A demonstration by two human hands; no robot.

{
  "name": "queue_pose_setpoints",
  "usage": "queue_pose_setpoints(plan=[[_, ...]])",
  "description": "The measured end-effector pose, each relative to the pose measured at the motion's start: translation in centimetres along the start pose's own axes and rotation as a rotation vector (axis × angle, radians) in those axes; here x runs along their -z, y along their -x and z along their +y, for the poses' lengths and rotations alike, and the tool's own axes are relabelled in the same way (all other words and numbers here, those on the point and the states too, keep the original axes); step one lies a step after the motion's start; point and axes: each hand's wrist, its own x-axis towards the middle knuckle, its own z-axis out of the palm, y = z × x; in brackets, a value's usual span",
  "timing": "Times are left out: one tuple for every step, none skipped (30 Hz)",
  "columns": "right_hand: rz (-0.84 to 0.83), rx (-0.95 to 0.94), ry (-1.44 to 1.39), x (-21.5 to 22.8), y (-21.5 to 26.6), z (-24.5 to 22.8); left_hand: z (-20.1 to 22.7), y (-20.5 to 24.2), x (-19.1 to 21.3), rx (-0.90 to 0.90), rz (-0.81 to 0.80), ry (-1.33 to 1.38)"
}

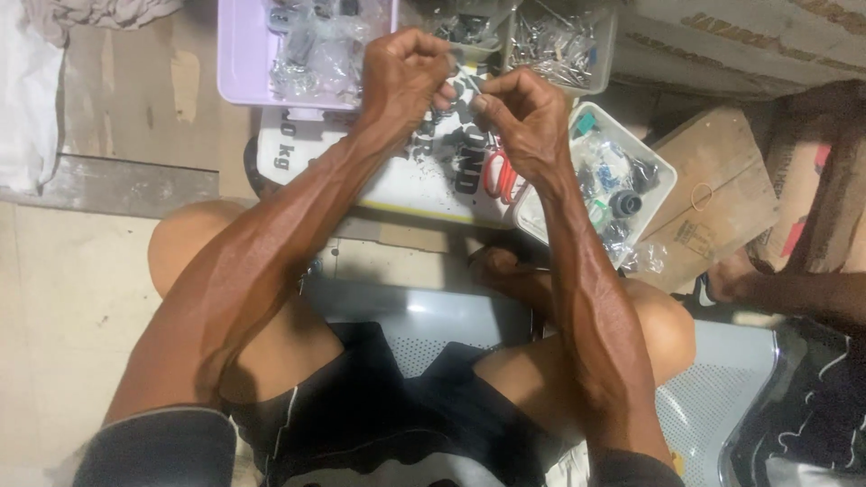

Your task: The person sits on a low stool and sorts small metal hardware items, such as screws and bolts, from a purple container onto a white digital scale. They handle the items by hand, picking them up and placing them down repeatedly.

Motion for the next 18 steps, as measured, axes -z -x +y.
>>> queue_pose_setpoints(plan=[[-0.008,0.001,-0.002,0.0,0.1,0.1,-0.2,0.0,0.1,0.0,0.008,0.001],[-0.013,-0.021,0.032,0.1,0.0,0.2,-0.4,-0.1,0.1,-0.029,0.0,-0.025],[-0.018,-0.043,0.066,0.3,-0.1,0.3,-0.5,-0.2,0.1,-0.057,-0.008,-0.051],[-0.024,-0.048,0.067,0.3,-0.1,0.1,-0.7,-0.1,0.1,-0.052,-0.004,-0.047],[-0.023,-0.069,0.111,0.3,-0.1,0.0,-0.9,0.1,0.0,-0.217,-0.026,-0.161],[-0.02,-0.087,0.158,0.4,-0.3,-0.2,-1.1,0.1,-0.2,-0.384,-0.051,-0.275],[-0.023,-0.09,0.16,0.4,-0.4,-0.1,-2.0,-0.5,-0.4,-0.381,-0.049,-0.272],[-0.023,-0.081,0.195,0.4,-0.4,0.0,-2.9,-0.9,-0.7,-0.493,-0.074,-0.297],[-0.023,-0.072,0.229,0.3,-0.4,0.1,-3.8,-1.4,-1.0,-0.604,-0.1,-0.323],[-0.03,-0.071,0.226,0.2,-0.5,0.4,-3.7,-1.0,-1.4,-0.602,-0.092,-0.325],[-0.005,-0.033,0.234,0.0,-0.5,0.7,-3.4,-0.6,-1.7,-0.587,-0.102,-0.331],[0.021,0.008,0.242,-0.1,-0.8,0.9,-3.1,-0.4,-2.0,-0.576,-0.111,-0.336],[0.014,0.011,0.241,-0.4,-1.2,0.7,-2.9,-1.0,-2.0,-0.577,-0.103,-0.337],[0.024,-0.01,0.253,-0.6,-1.4,0.6,-2.9,-1.5,-2.0,-0.454,-0.144,-0.294],[0.033,-0.031,0.265,-0.8,-1.7,0.5,-2.8,-1.9,-2.0,-0.331,-0.185,-0.249],[0.018,-0.026,0.265,-0.5,-1.8,1.5,-3.1,-2.5,-2.1,-0.332,-0.17,-0.245],[0.001,0.016,0.316,-0.3,-2.0,2.6,-3.4,-3.1,-2.1,-0.288,-0.207,-0.324],[-0.015,0.049,0.367,0.1,-1.8,3.7,-4.0,-3.3,-2.3,-0.236,-0.249,-0.401]])
